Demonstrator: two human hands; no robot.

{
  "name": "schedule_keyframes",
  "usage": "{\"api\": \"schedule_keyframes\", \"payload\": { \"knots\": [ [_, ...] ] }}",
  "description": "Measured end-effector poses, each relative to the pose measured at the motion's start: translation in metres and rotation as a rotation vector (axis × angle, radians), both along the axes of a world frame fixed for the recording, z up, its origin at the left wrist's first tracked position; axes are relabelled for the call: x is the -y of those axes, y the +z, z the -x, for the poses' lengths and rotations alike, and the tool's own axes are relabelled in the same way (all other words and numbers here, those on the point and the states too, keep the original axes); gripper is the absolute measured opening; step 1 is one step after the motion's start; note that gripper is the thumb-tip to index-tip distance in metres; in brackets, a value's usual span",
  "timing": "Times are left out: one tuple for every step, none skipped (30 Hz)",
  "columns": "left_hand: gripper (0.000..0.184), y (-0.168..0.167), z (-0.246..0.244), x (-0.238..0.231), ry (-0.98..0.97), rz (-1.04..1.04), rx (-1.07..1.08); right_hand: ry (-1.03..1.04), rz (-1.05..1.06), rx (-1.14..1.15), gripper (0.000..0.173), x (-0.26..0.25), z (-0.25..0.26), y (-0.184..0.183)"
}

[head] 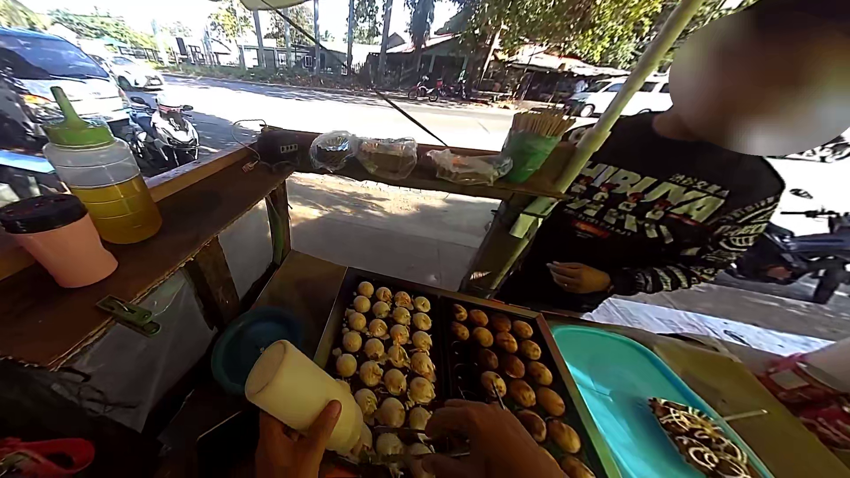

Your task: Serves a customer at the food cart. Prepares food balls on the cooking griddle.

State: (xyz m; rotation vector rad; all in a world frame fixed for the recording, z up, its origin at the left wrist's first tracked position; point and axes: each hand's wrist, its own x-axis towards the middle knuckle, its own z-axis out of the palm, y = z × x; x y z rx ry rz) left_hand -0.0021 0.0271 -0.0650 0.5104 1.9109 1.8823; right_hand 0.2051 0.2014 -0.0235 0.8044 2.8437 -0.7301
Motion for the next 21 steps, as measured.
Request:
{"api": "schedule_keyframes", "payload": {
  "knots": [
    [0.087,0.002,-0.002,-0.001,-0.020,0.009,-0.005,-0.015,0.034,0.013,0.050,-0.002,0.000,0.000],
    [0.087,0.002,-0.003,-0.001,-0.030,0.013,0.001,-0.025,0.070,0.035,0.051,-0.003,0.003,0.000],
    [0.087,0.003,-0.004,-0.001,-0.029,0.009,0.007,-0.029,0.105,0.055,0.052,-0.003,0.007,-0.002],
    [0.086,0.003,-0.004,-0.001,-0.019,-0.003,0.014,-0.028,0.131,0.074,0.053,-0.003,0.012,-0.004],
    [0.086,0.003,-0.003,-0.002,-0.001,-0.018,0.019,-0.021,0.140,0.088,0.053,-0.002,0.017,-0.005],
    [0.085,0.002,-0.002,-0.002,0.021,-0.032,0.023,-0.008,0.125,0.091,0.053,-0.002,0.022,-0.009],
    [0.085,0.001,0.000,-0.002,0.045,-0.045,0.026,0.007,0.093,0.079,0.053,-0.002,0.026,-0.014],
    [0.085,0.001,0.001,-0.002,0.063,-0.054,0.024,0.021,0.058,0.059,0.052,-0.001,0.028,-0.021],
    [0.084,0.000,0.003,-0.003,0.077,-0.059,0.017,0.037,0.031,0.044,0.051,-0.001,0.030,-0.026],
    [0.084,-0.001,0.003,-0.004,0.083,-0.057,0.008,0.055,0.026,0.035,0.051,-0.001,0.029,-0.029],
    [0.085,0.000,0.004,-0.004,0.075,-0.048,-0.001,0.071,0.036,0.022,0.050,-0.002,0.026,-0.028],
    [0.086,0.001,0.004,-0.005,0.061,-0.032,-0.010,0.078,0.043,0.001,0.049,-0.003,0.022,-0.024],
    [0.087,0.001,0.004,-0.006,0.043,-0.020,-0.014,0.073,0.049,-0.021,0.049,-0.004,0.018,-0.018],
    [0.087,0.003,0.003,-0.005,0.021,-0.008,-0.014,0.060,0.058,-0.029,0.050,-0.006,0.014,-0.012],
    [0.088,0.004,0.003,-0.004,0.000,-0.004,-0.006,0.042,0.072,-0.015,0.051,-0.008,0.012,-0.007],
    [0.088,0.005,0.002,-0.004,-0.017,-0.006,0.007,0.029,0.085,0.009,0.052,-0.009,0.011,-0.004],
    [0.088,0.006,0.001,-0.004,-0.023,-0.009,0.015,0.023,0.097,0.035,0.053,-0.009,0.011,-0.003],
    [0.088,0.006,0.000,-0.004,-0.025,-0.010,0.020,0.026,0.110,0.060,0.054,-0.009,0.013,-0.004],
    [0.088,0.006,-0.001,-0.004,-0.023,-0.005,0.024,0.034,0.125,0.085,0.054,-0.008,0.016,-0.006],
    [0.088,0.006,-0.001,-0.004,-0.022,0.002,0.025,0.045,0.149,0.110,0.053,-0.007,0.019,-0.007],
    [0.088,0.006,-0.001,-0.003,-0.020,0.006,0.026,0.059,0.171,0.128,0.052,-0.006,0.021,-0.008]
  ]
}}
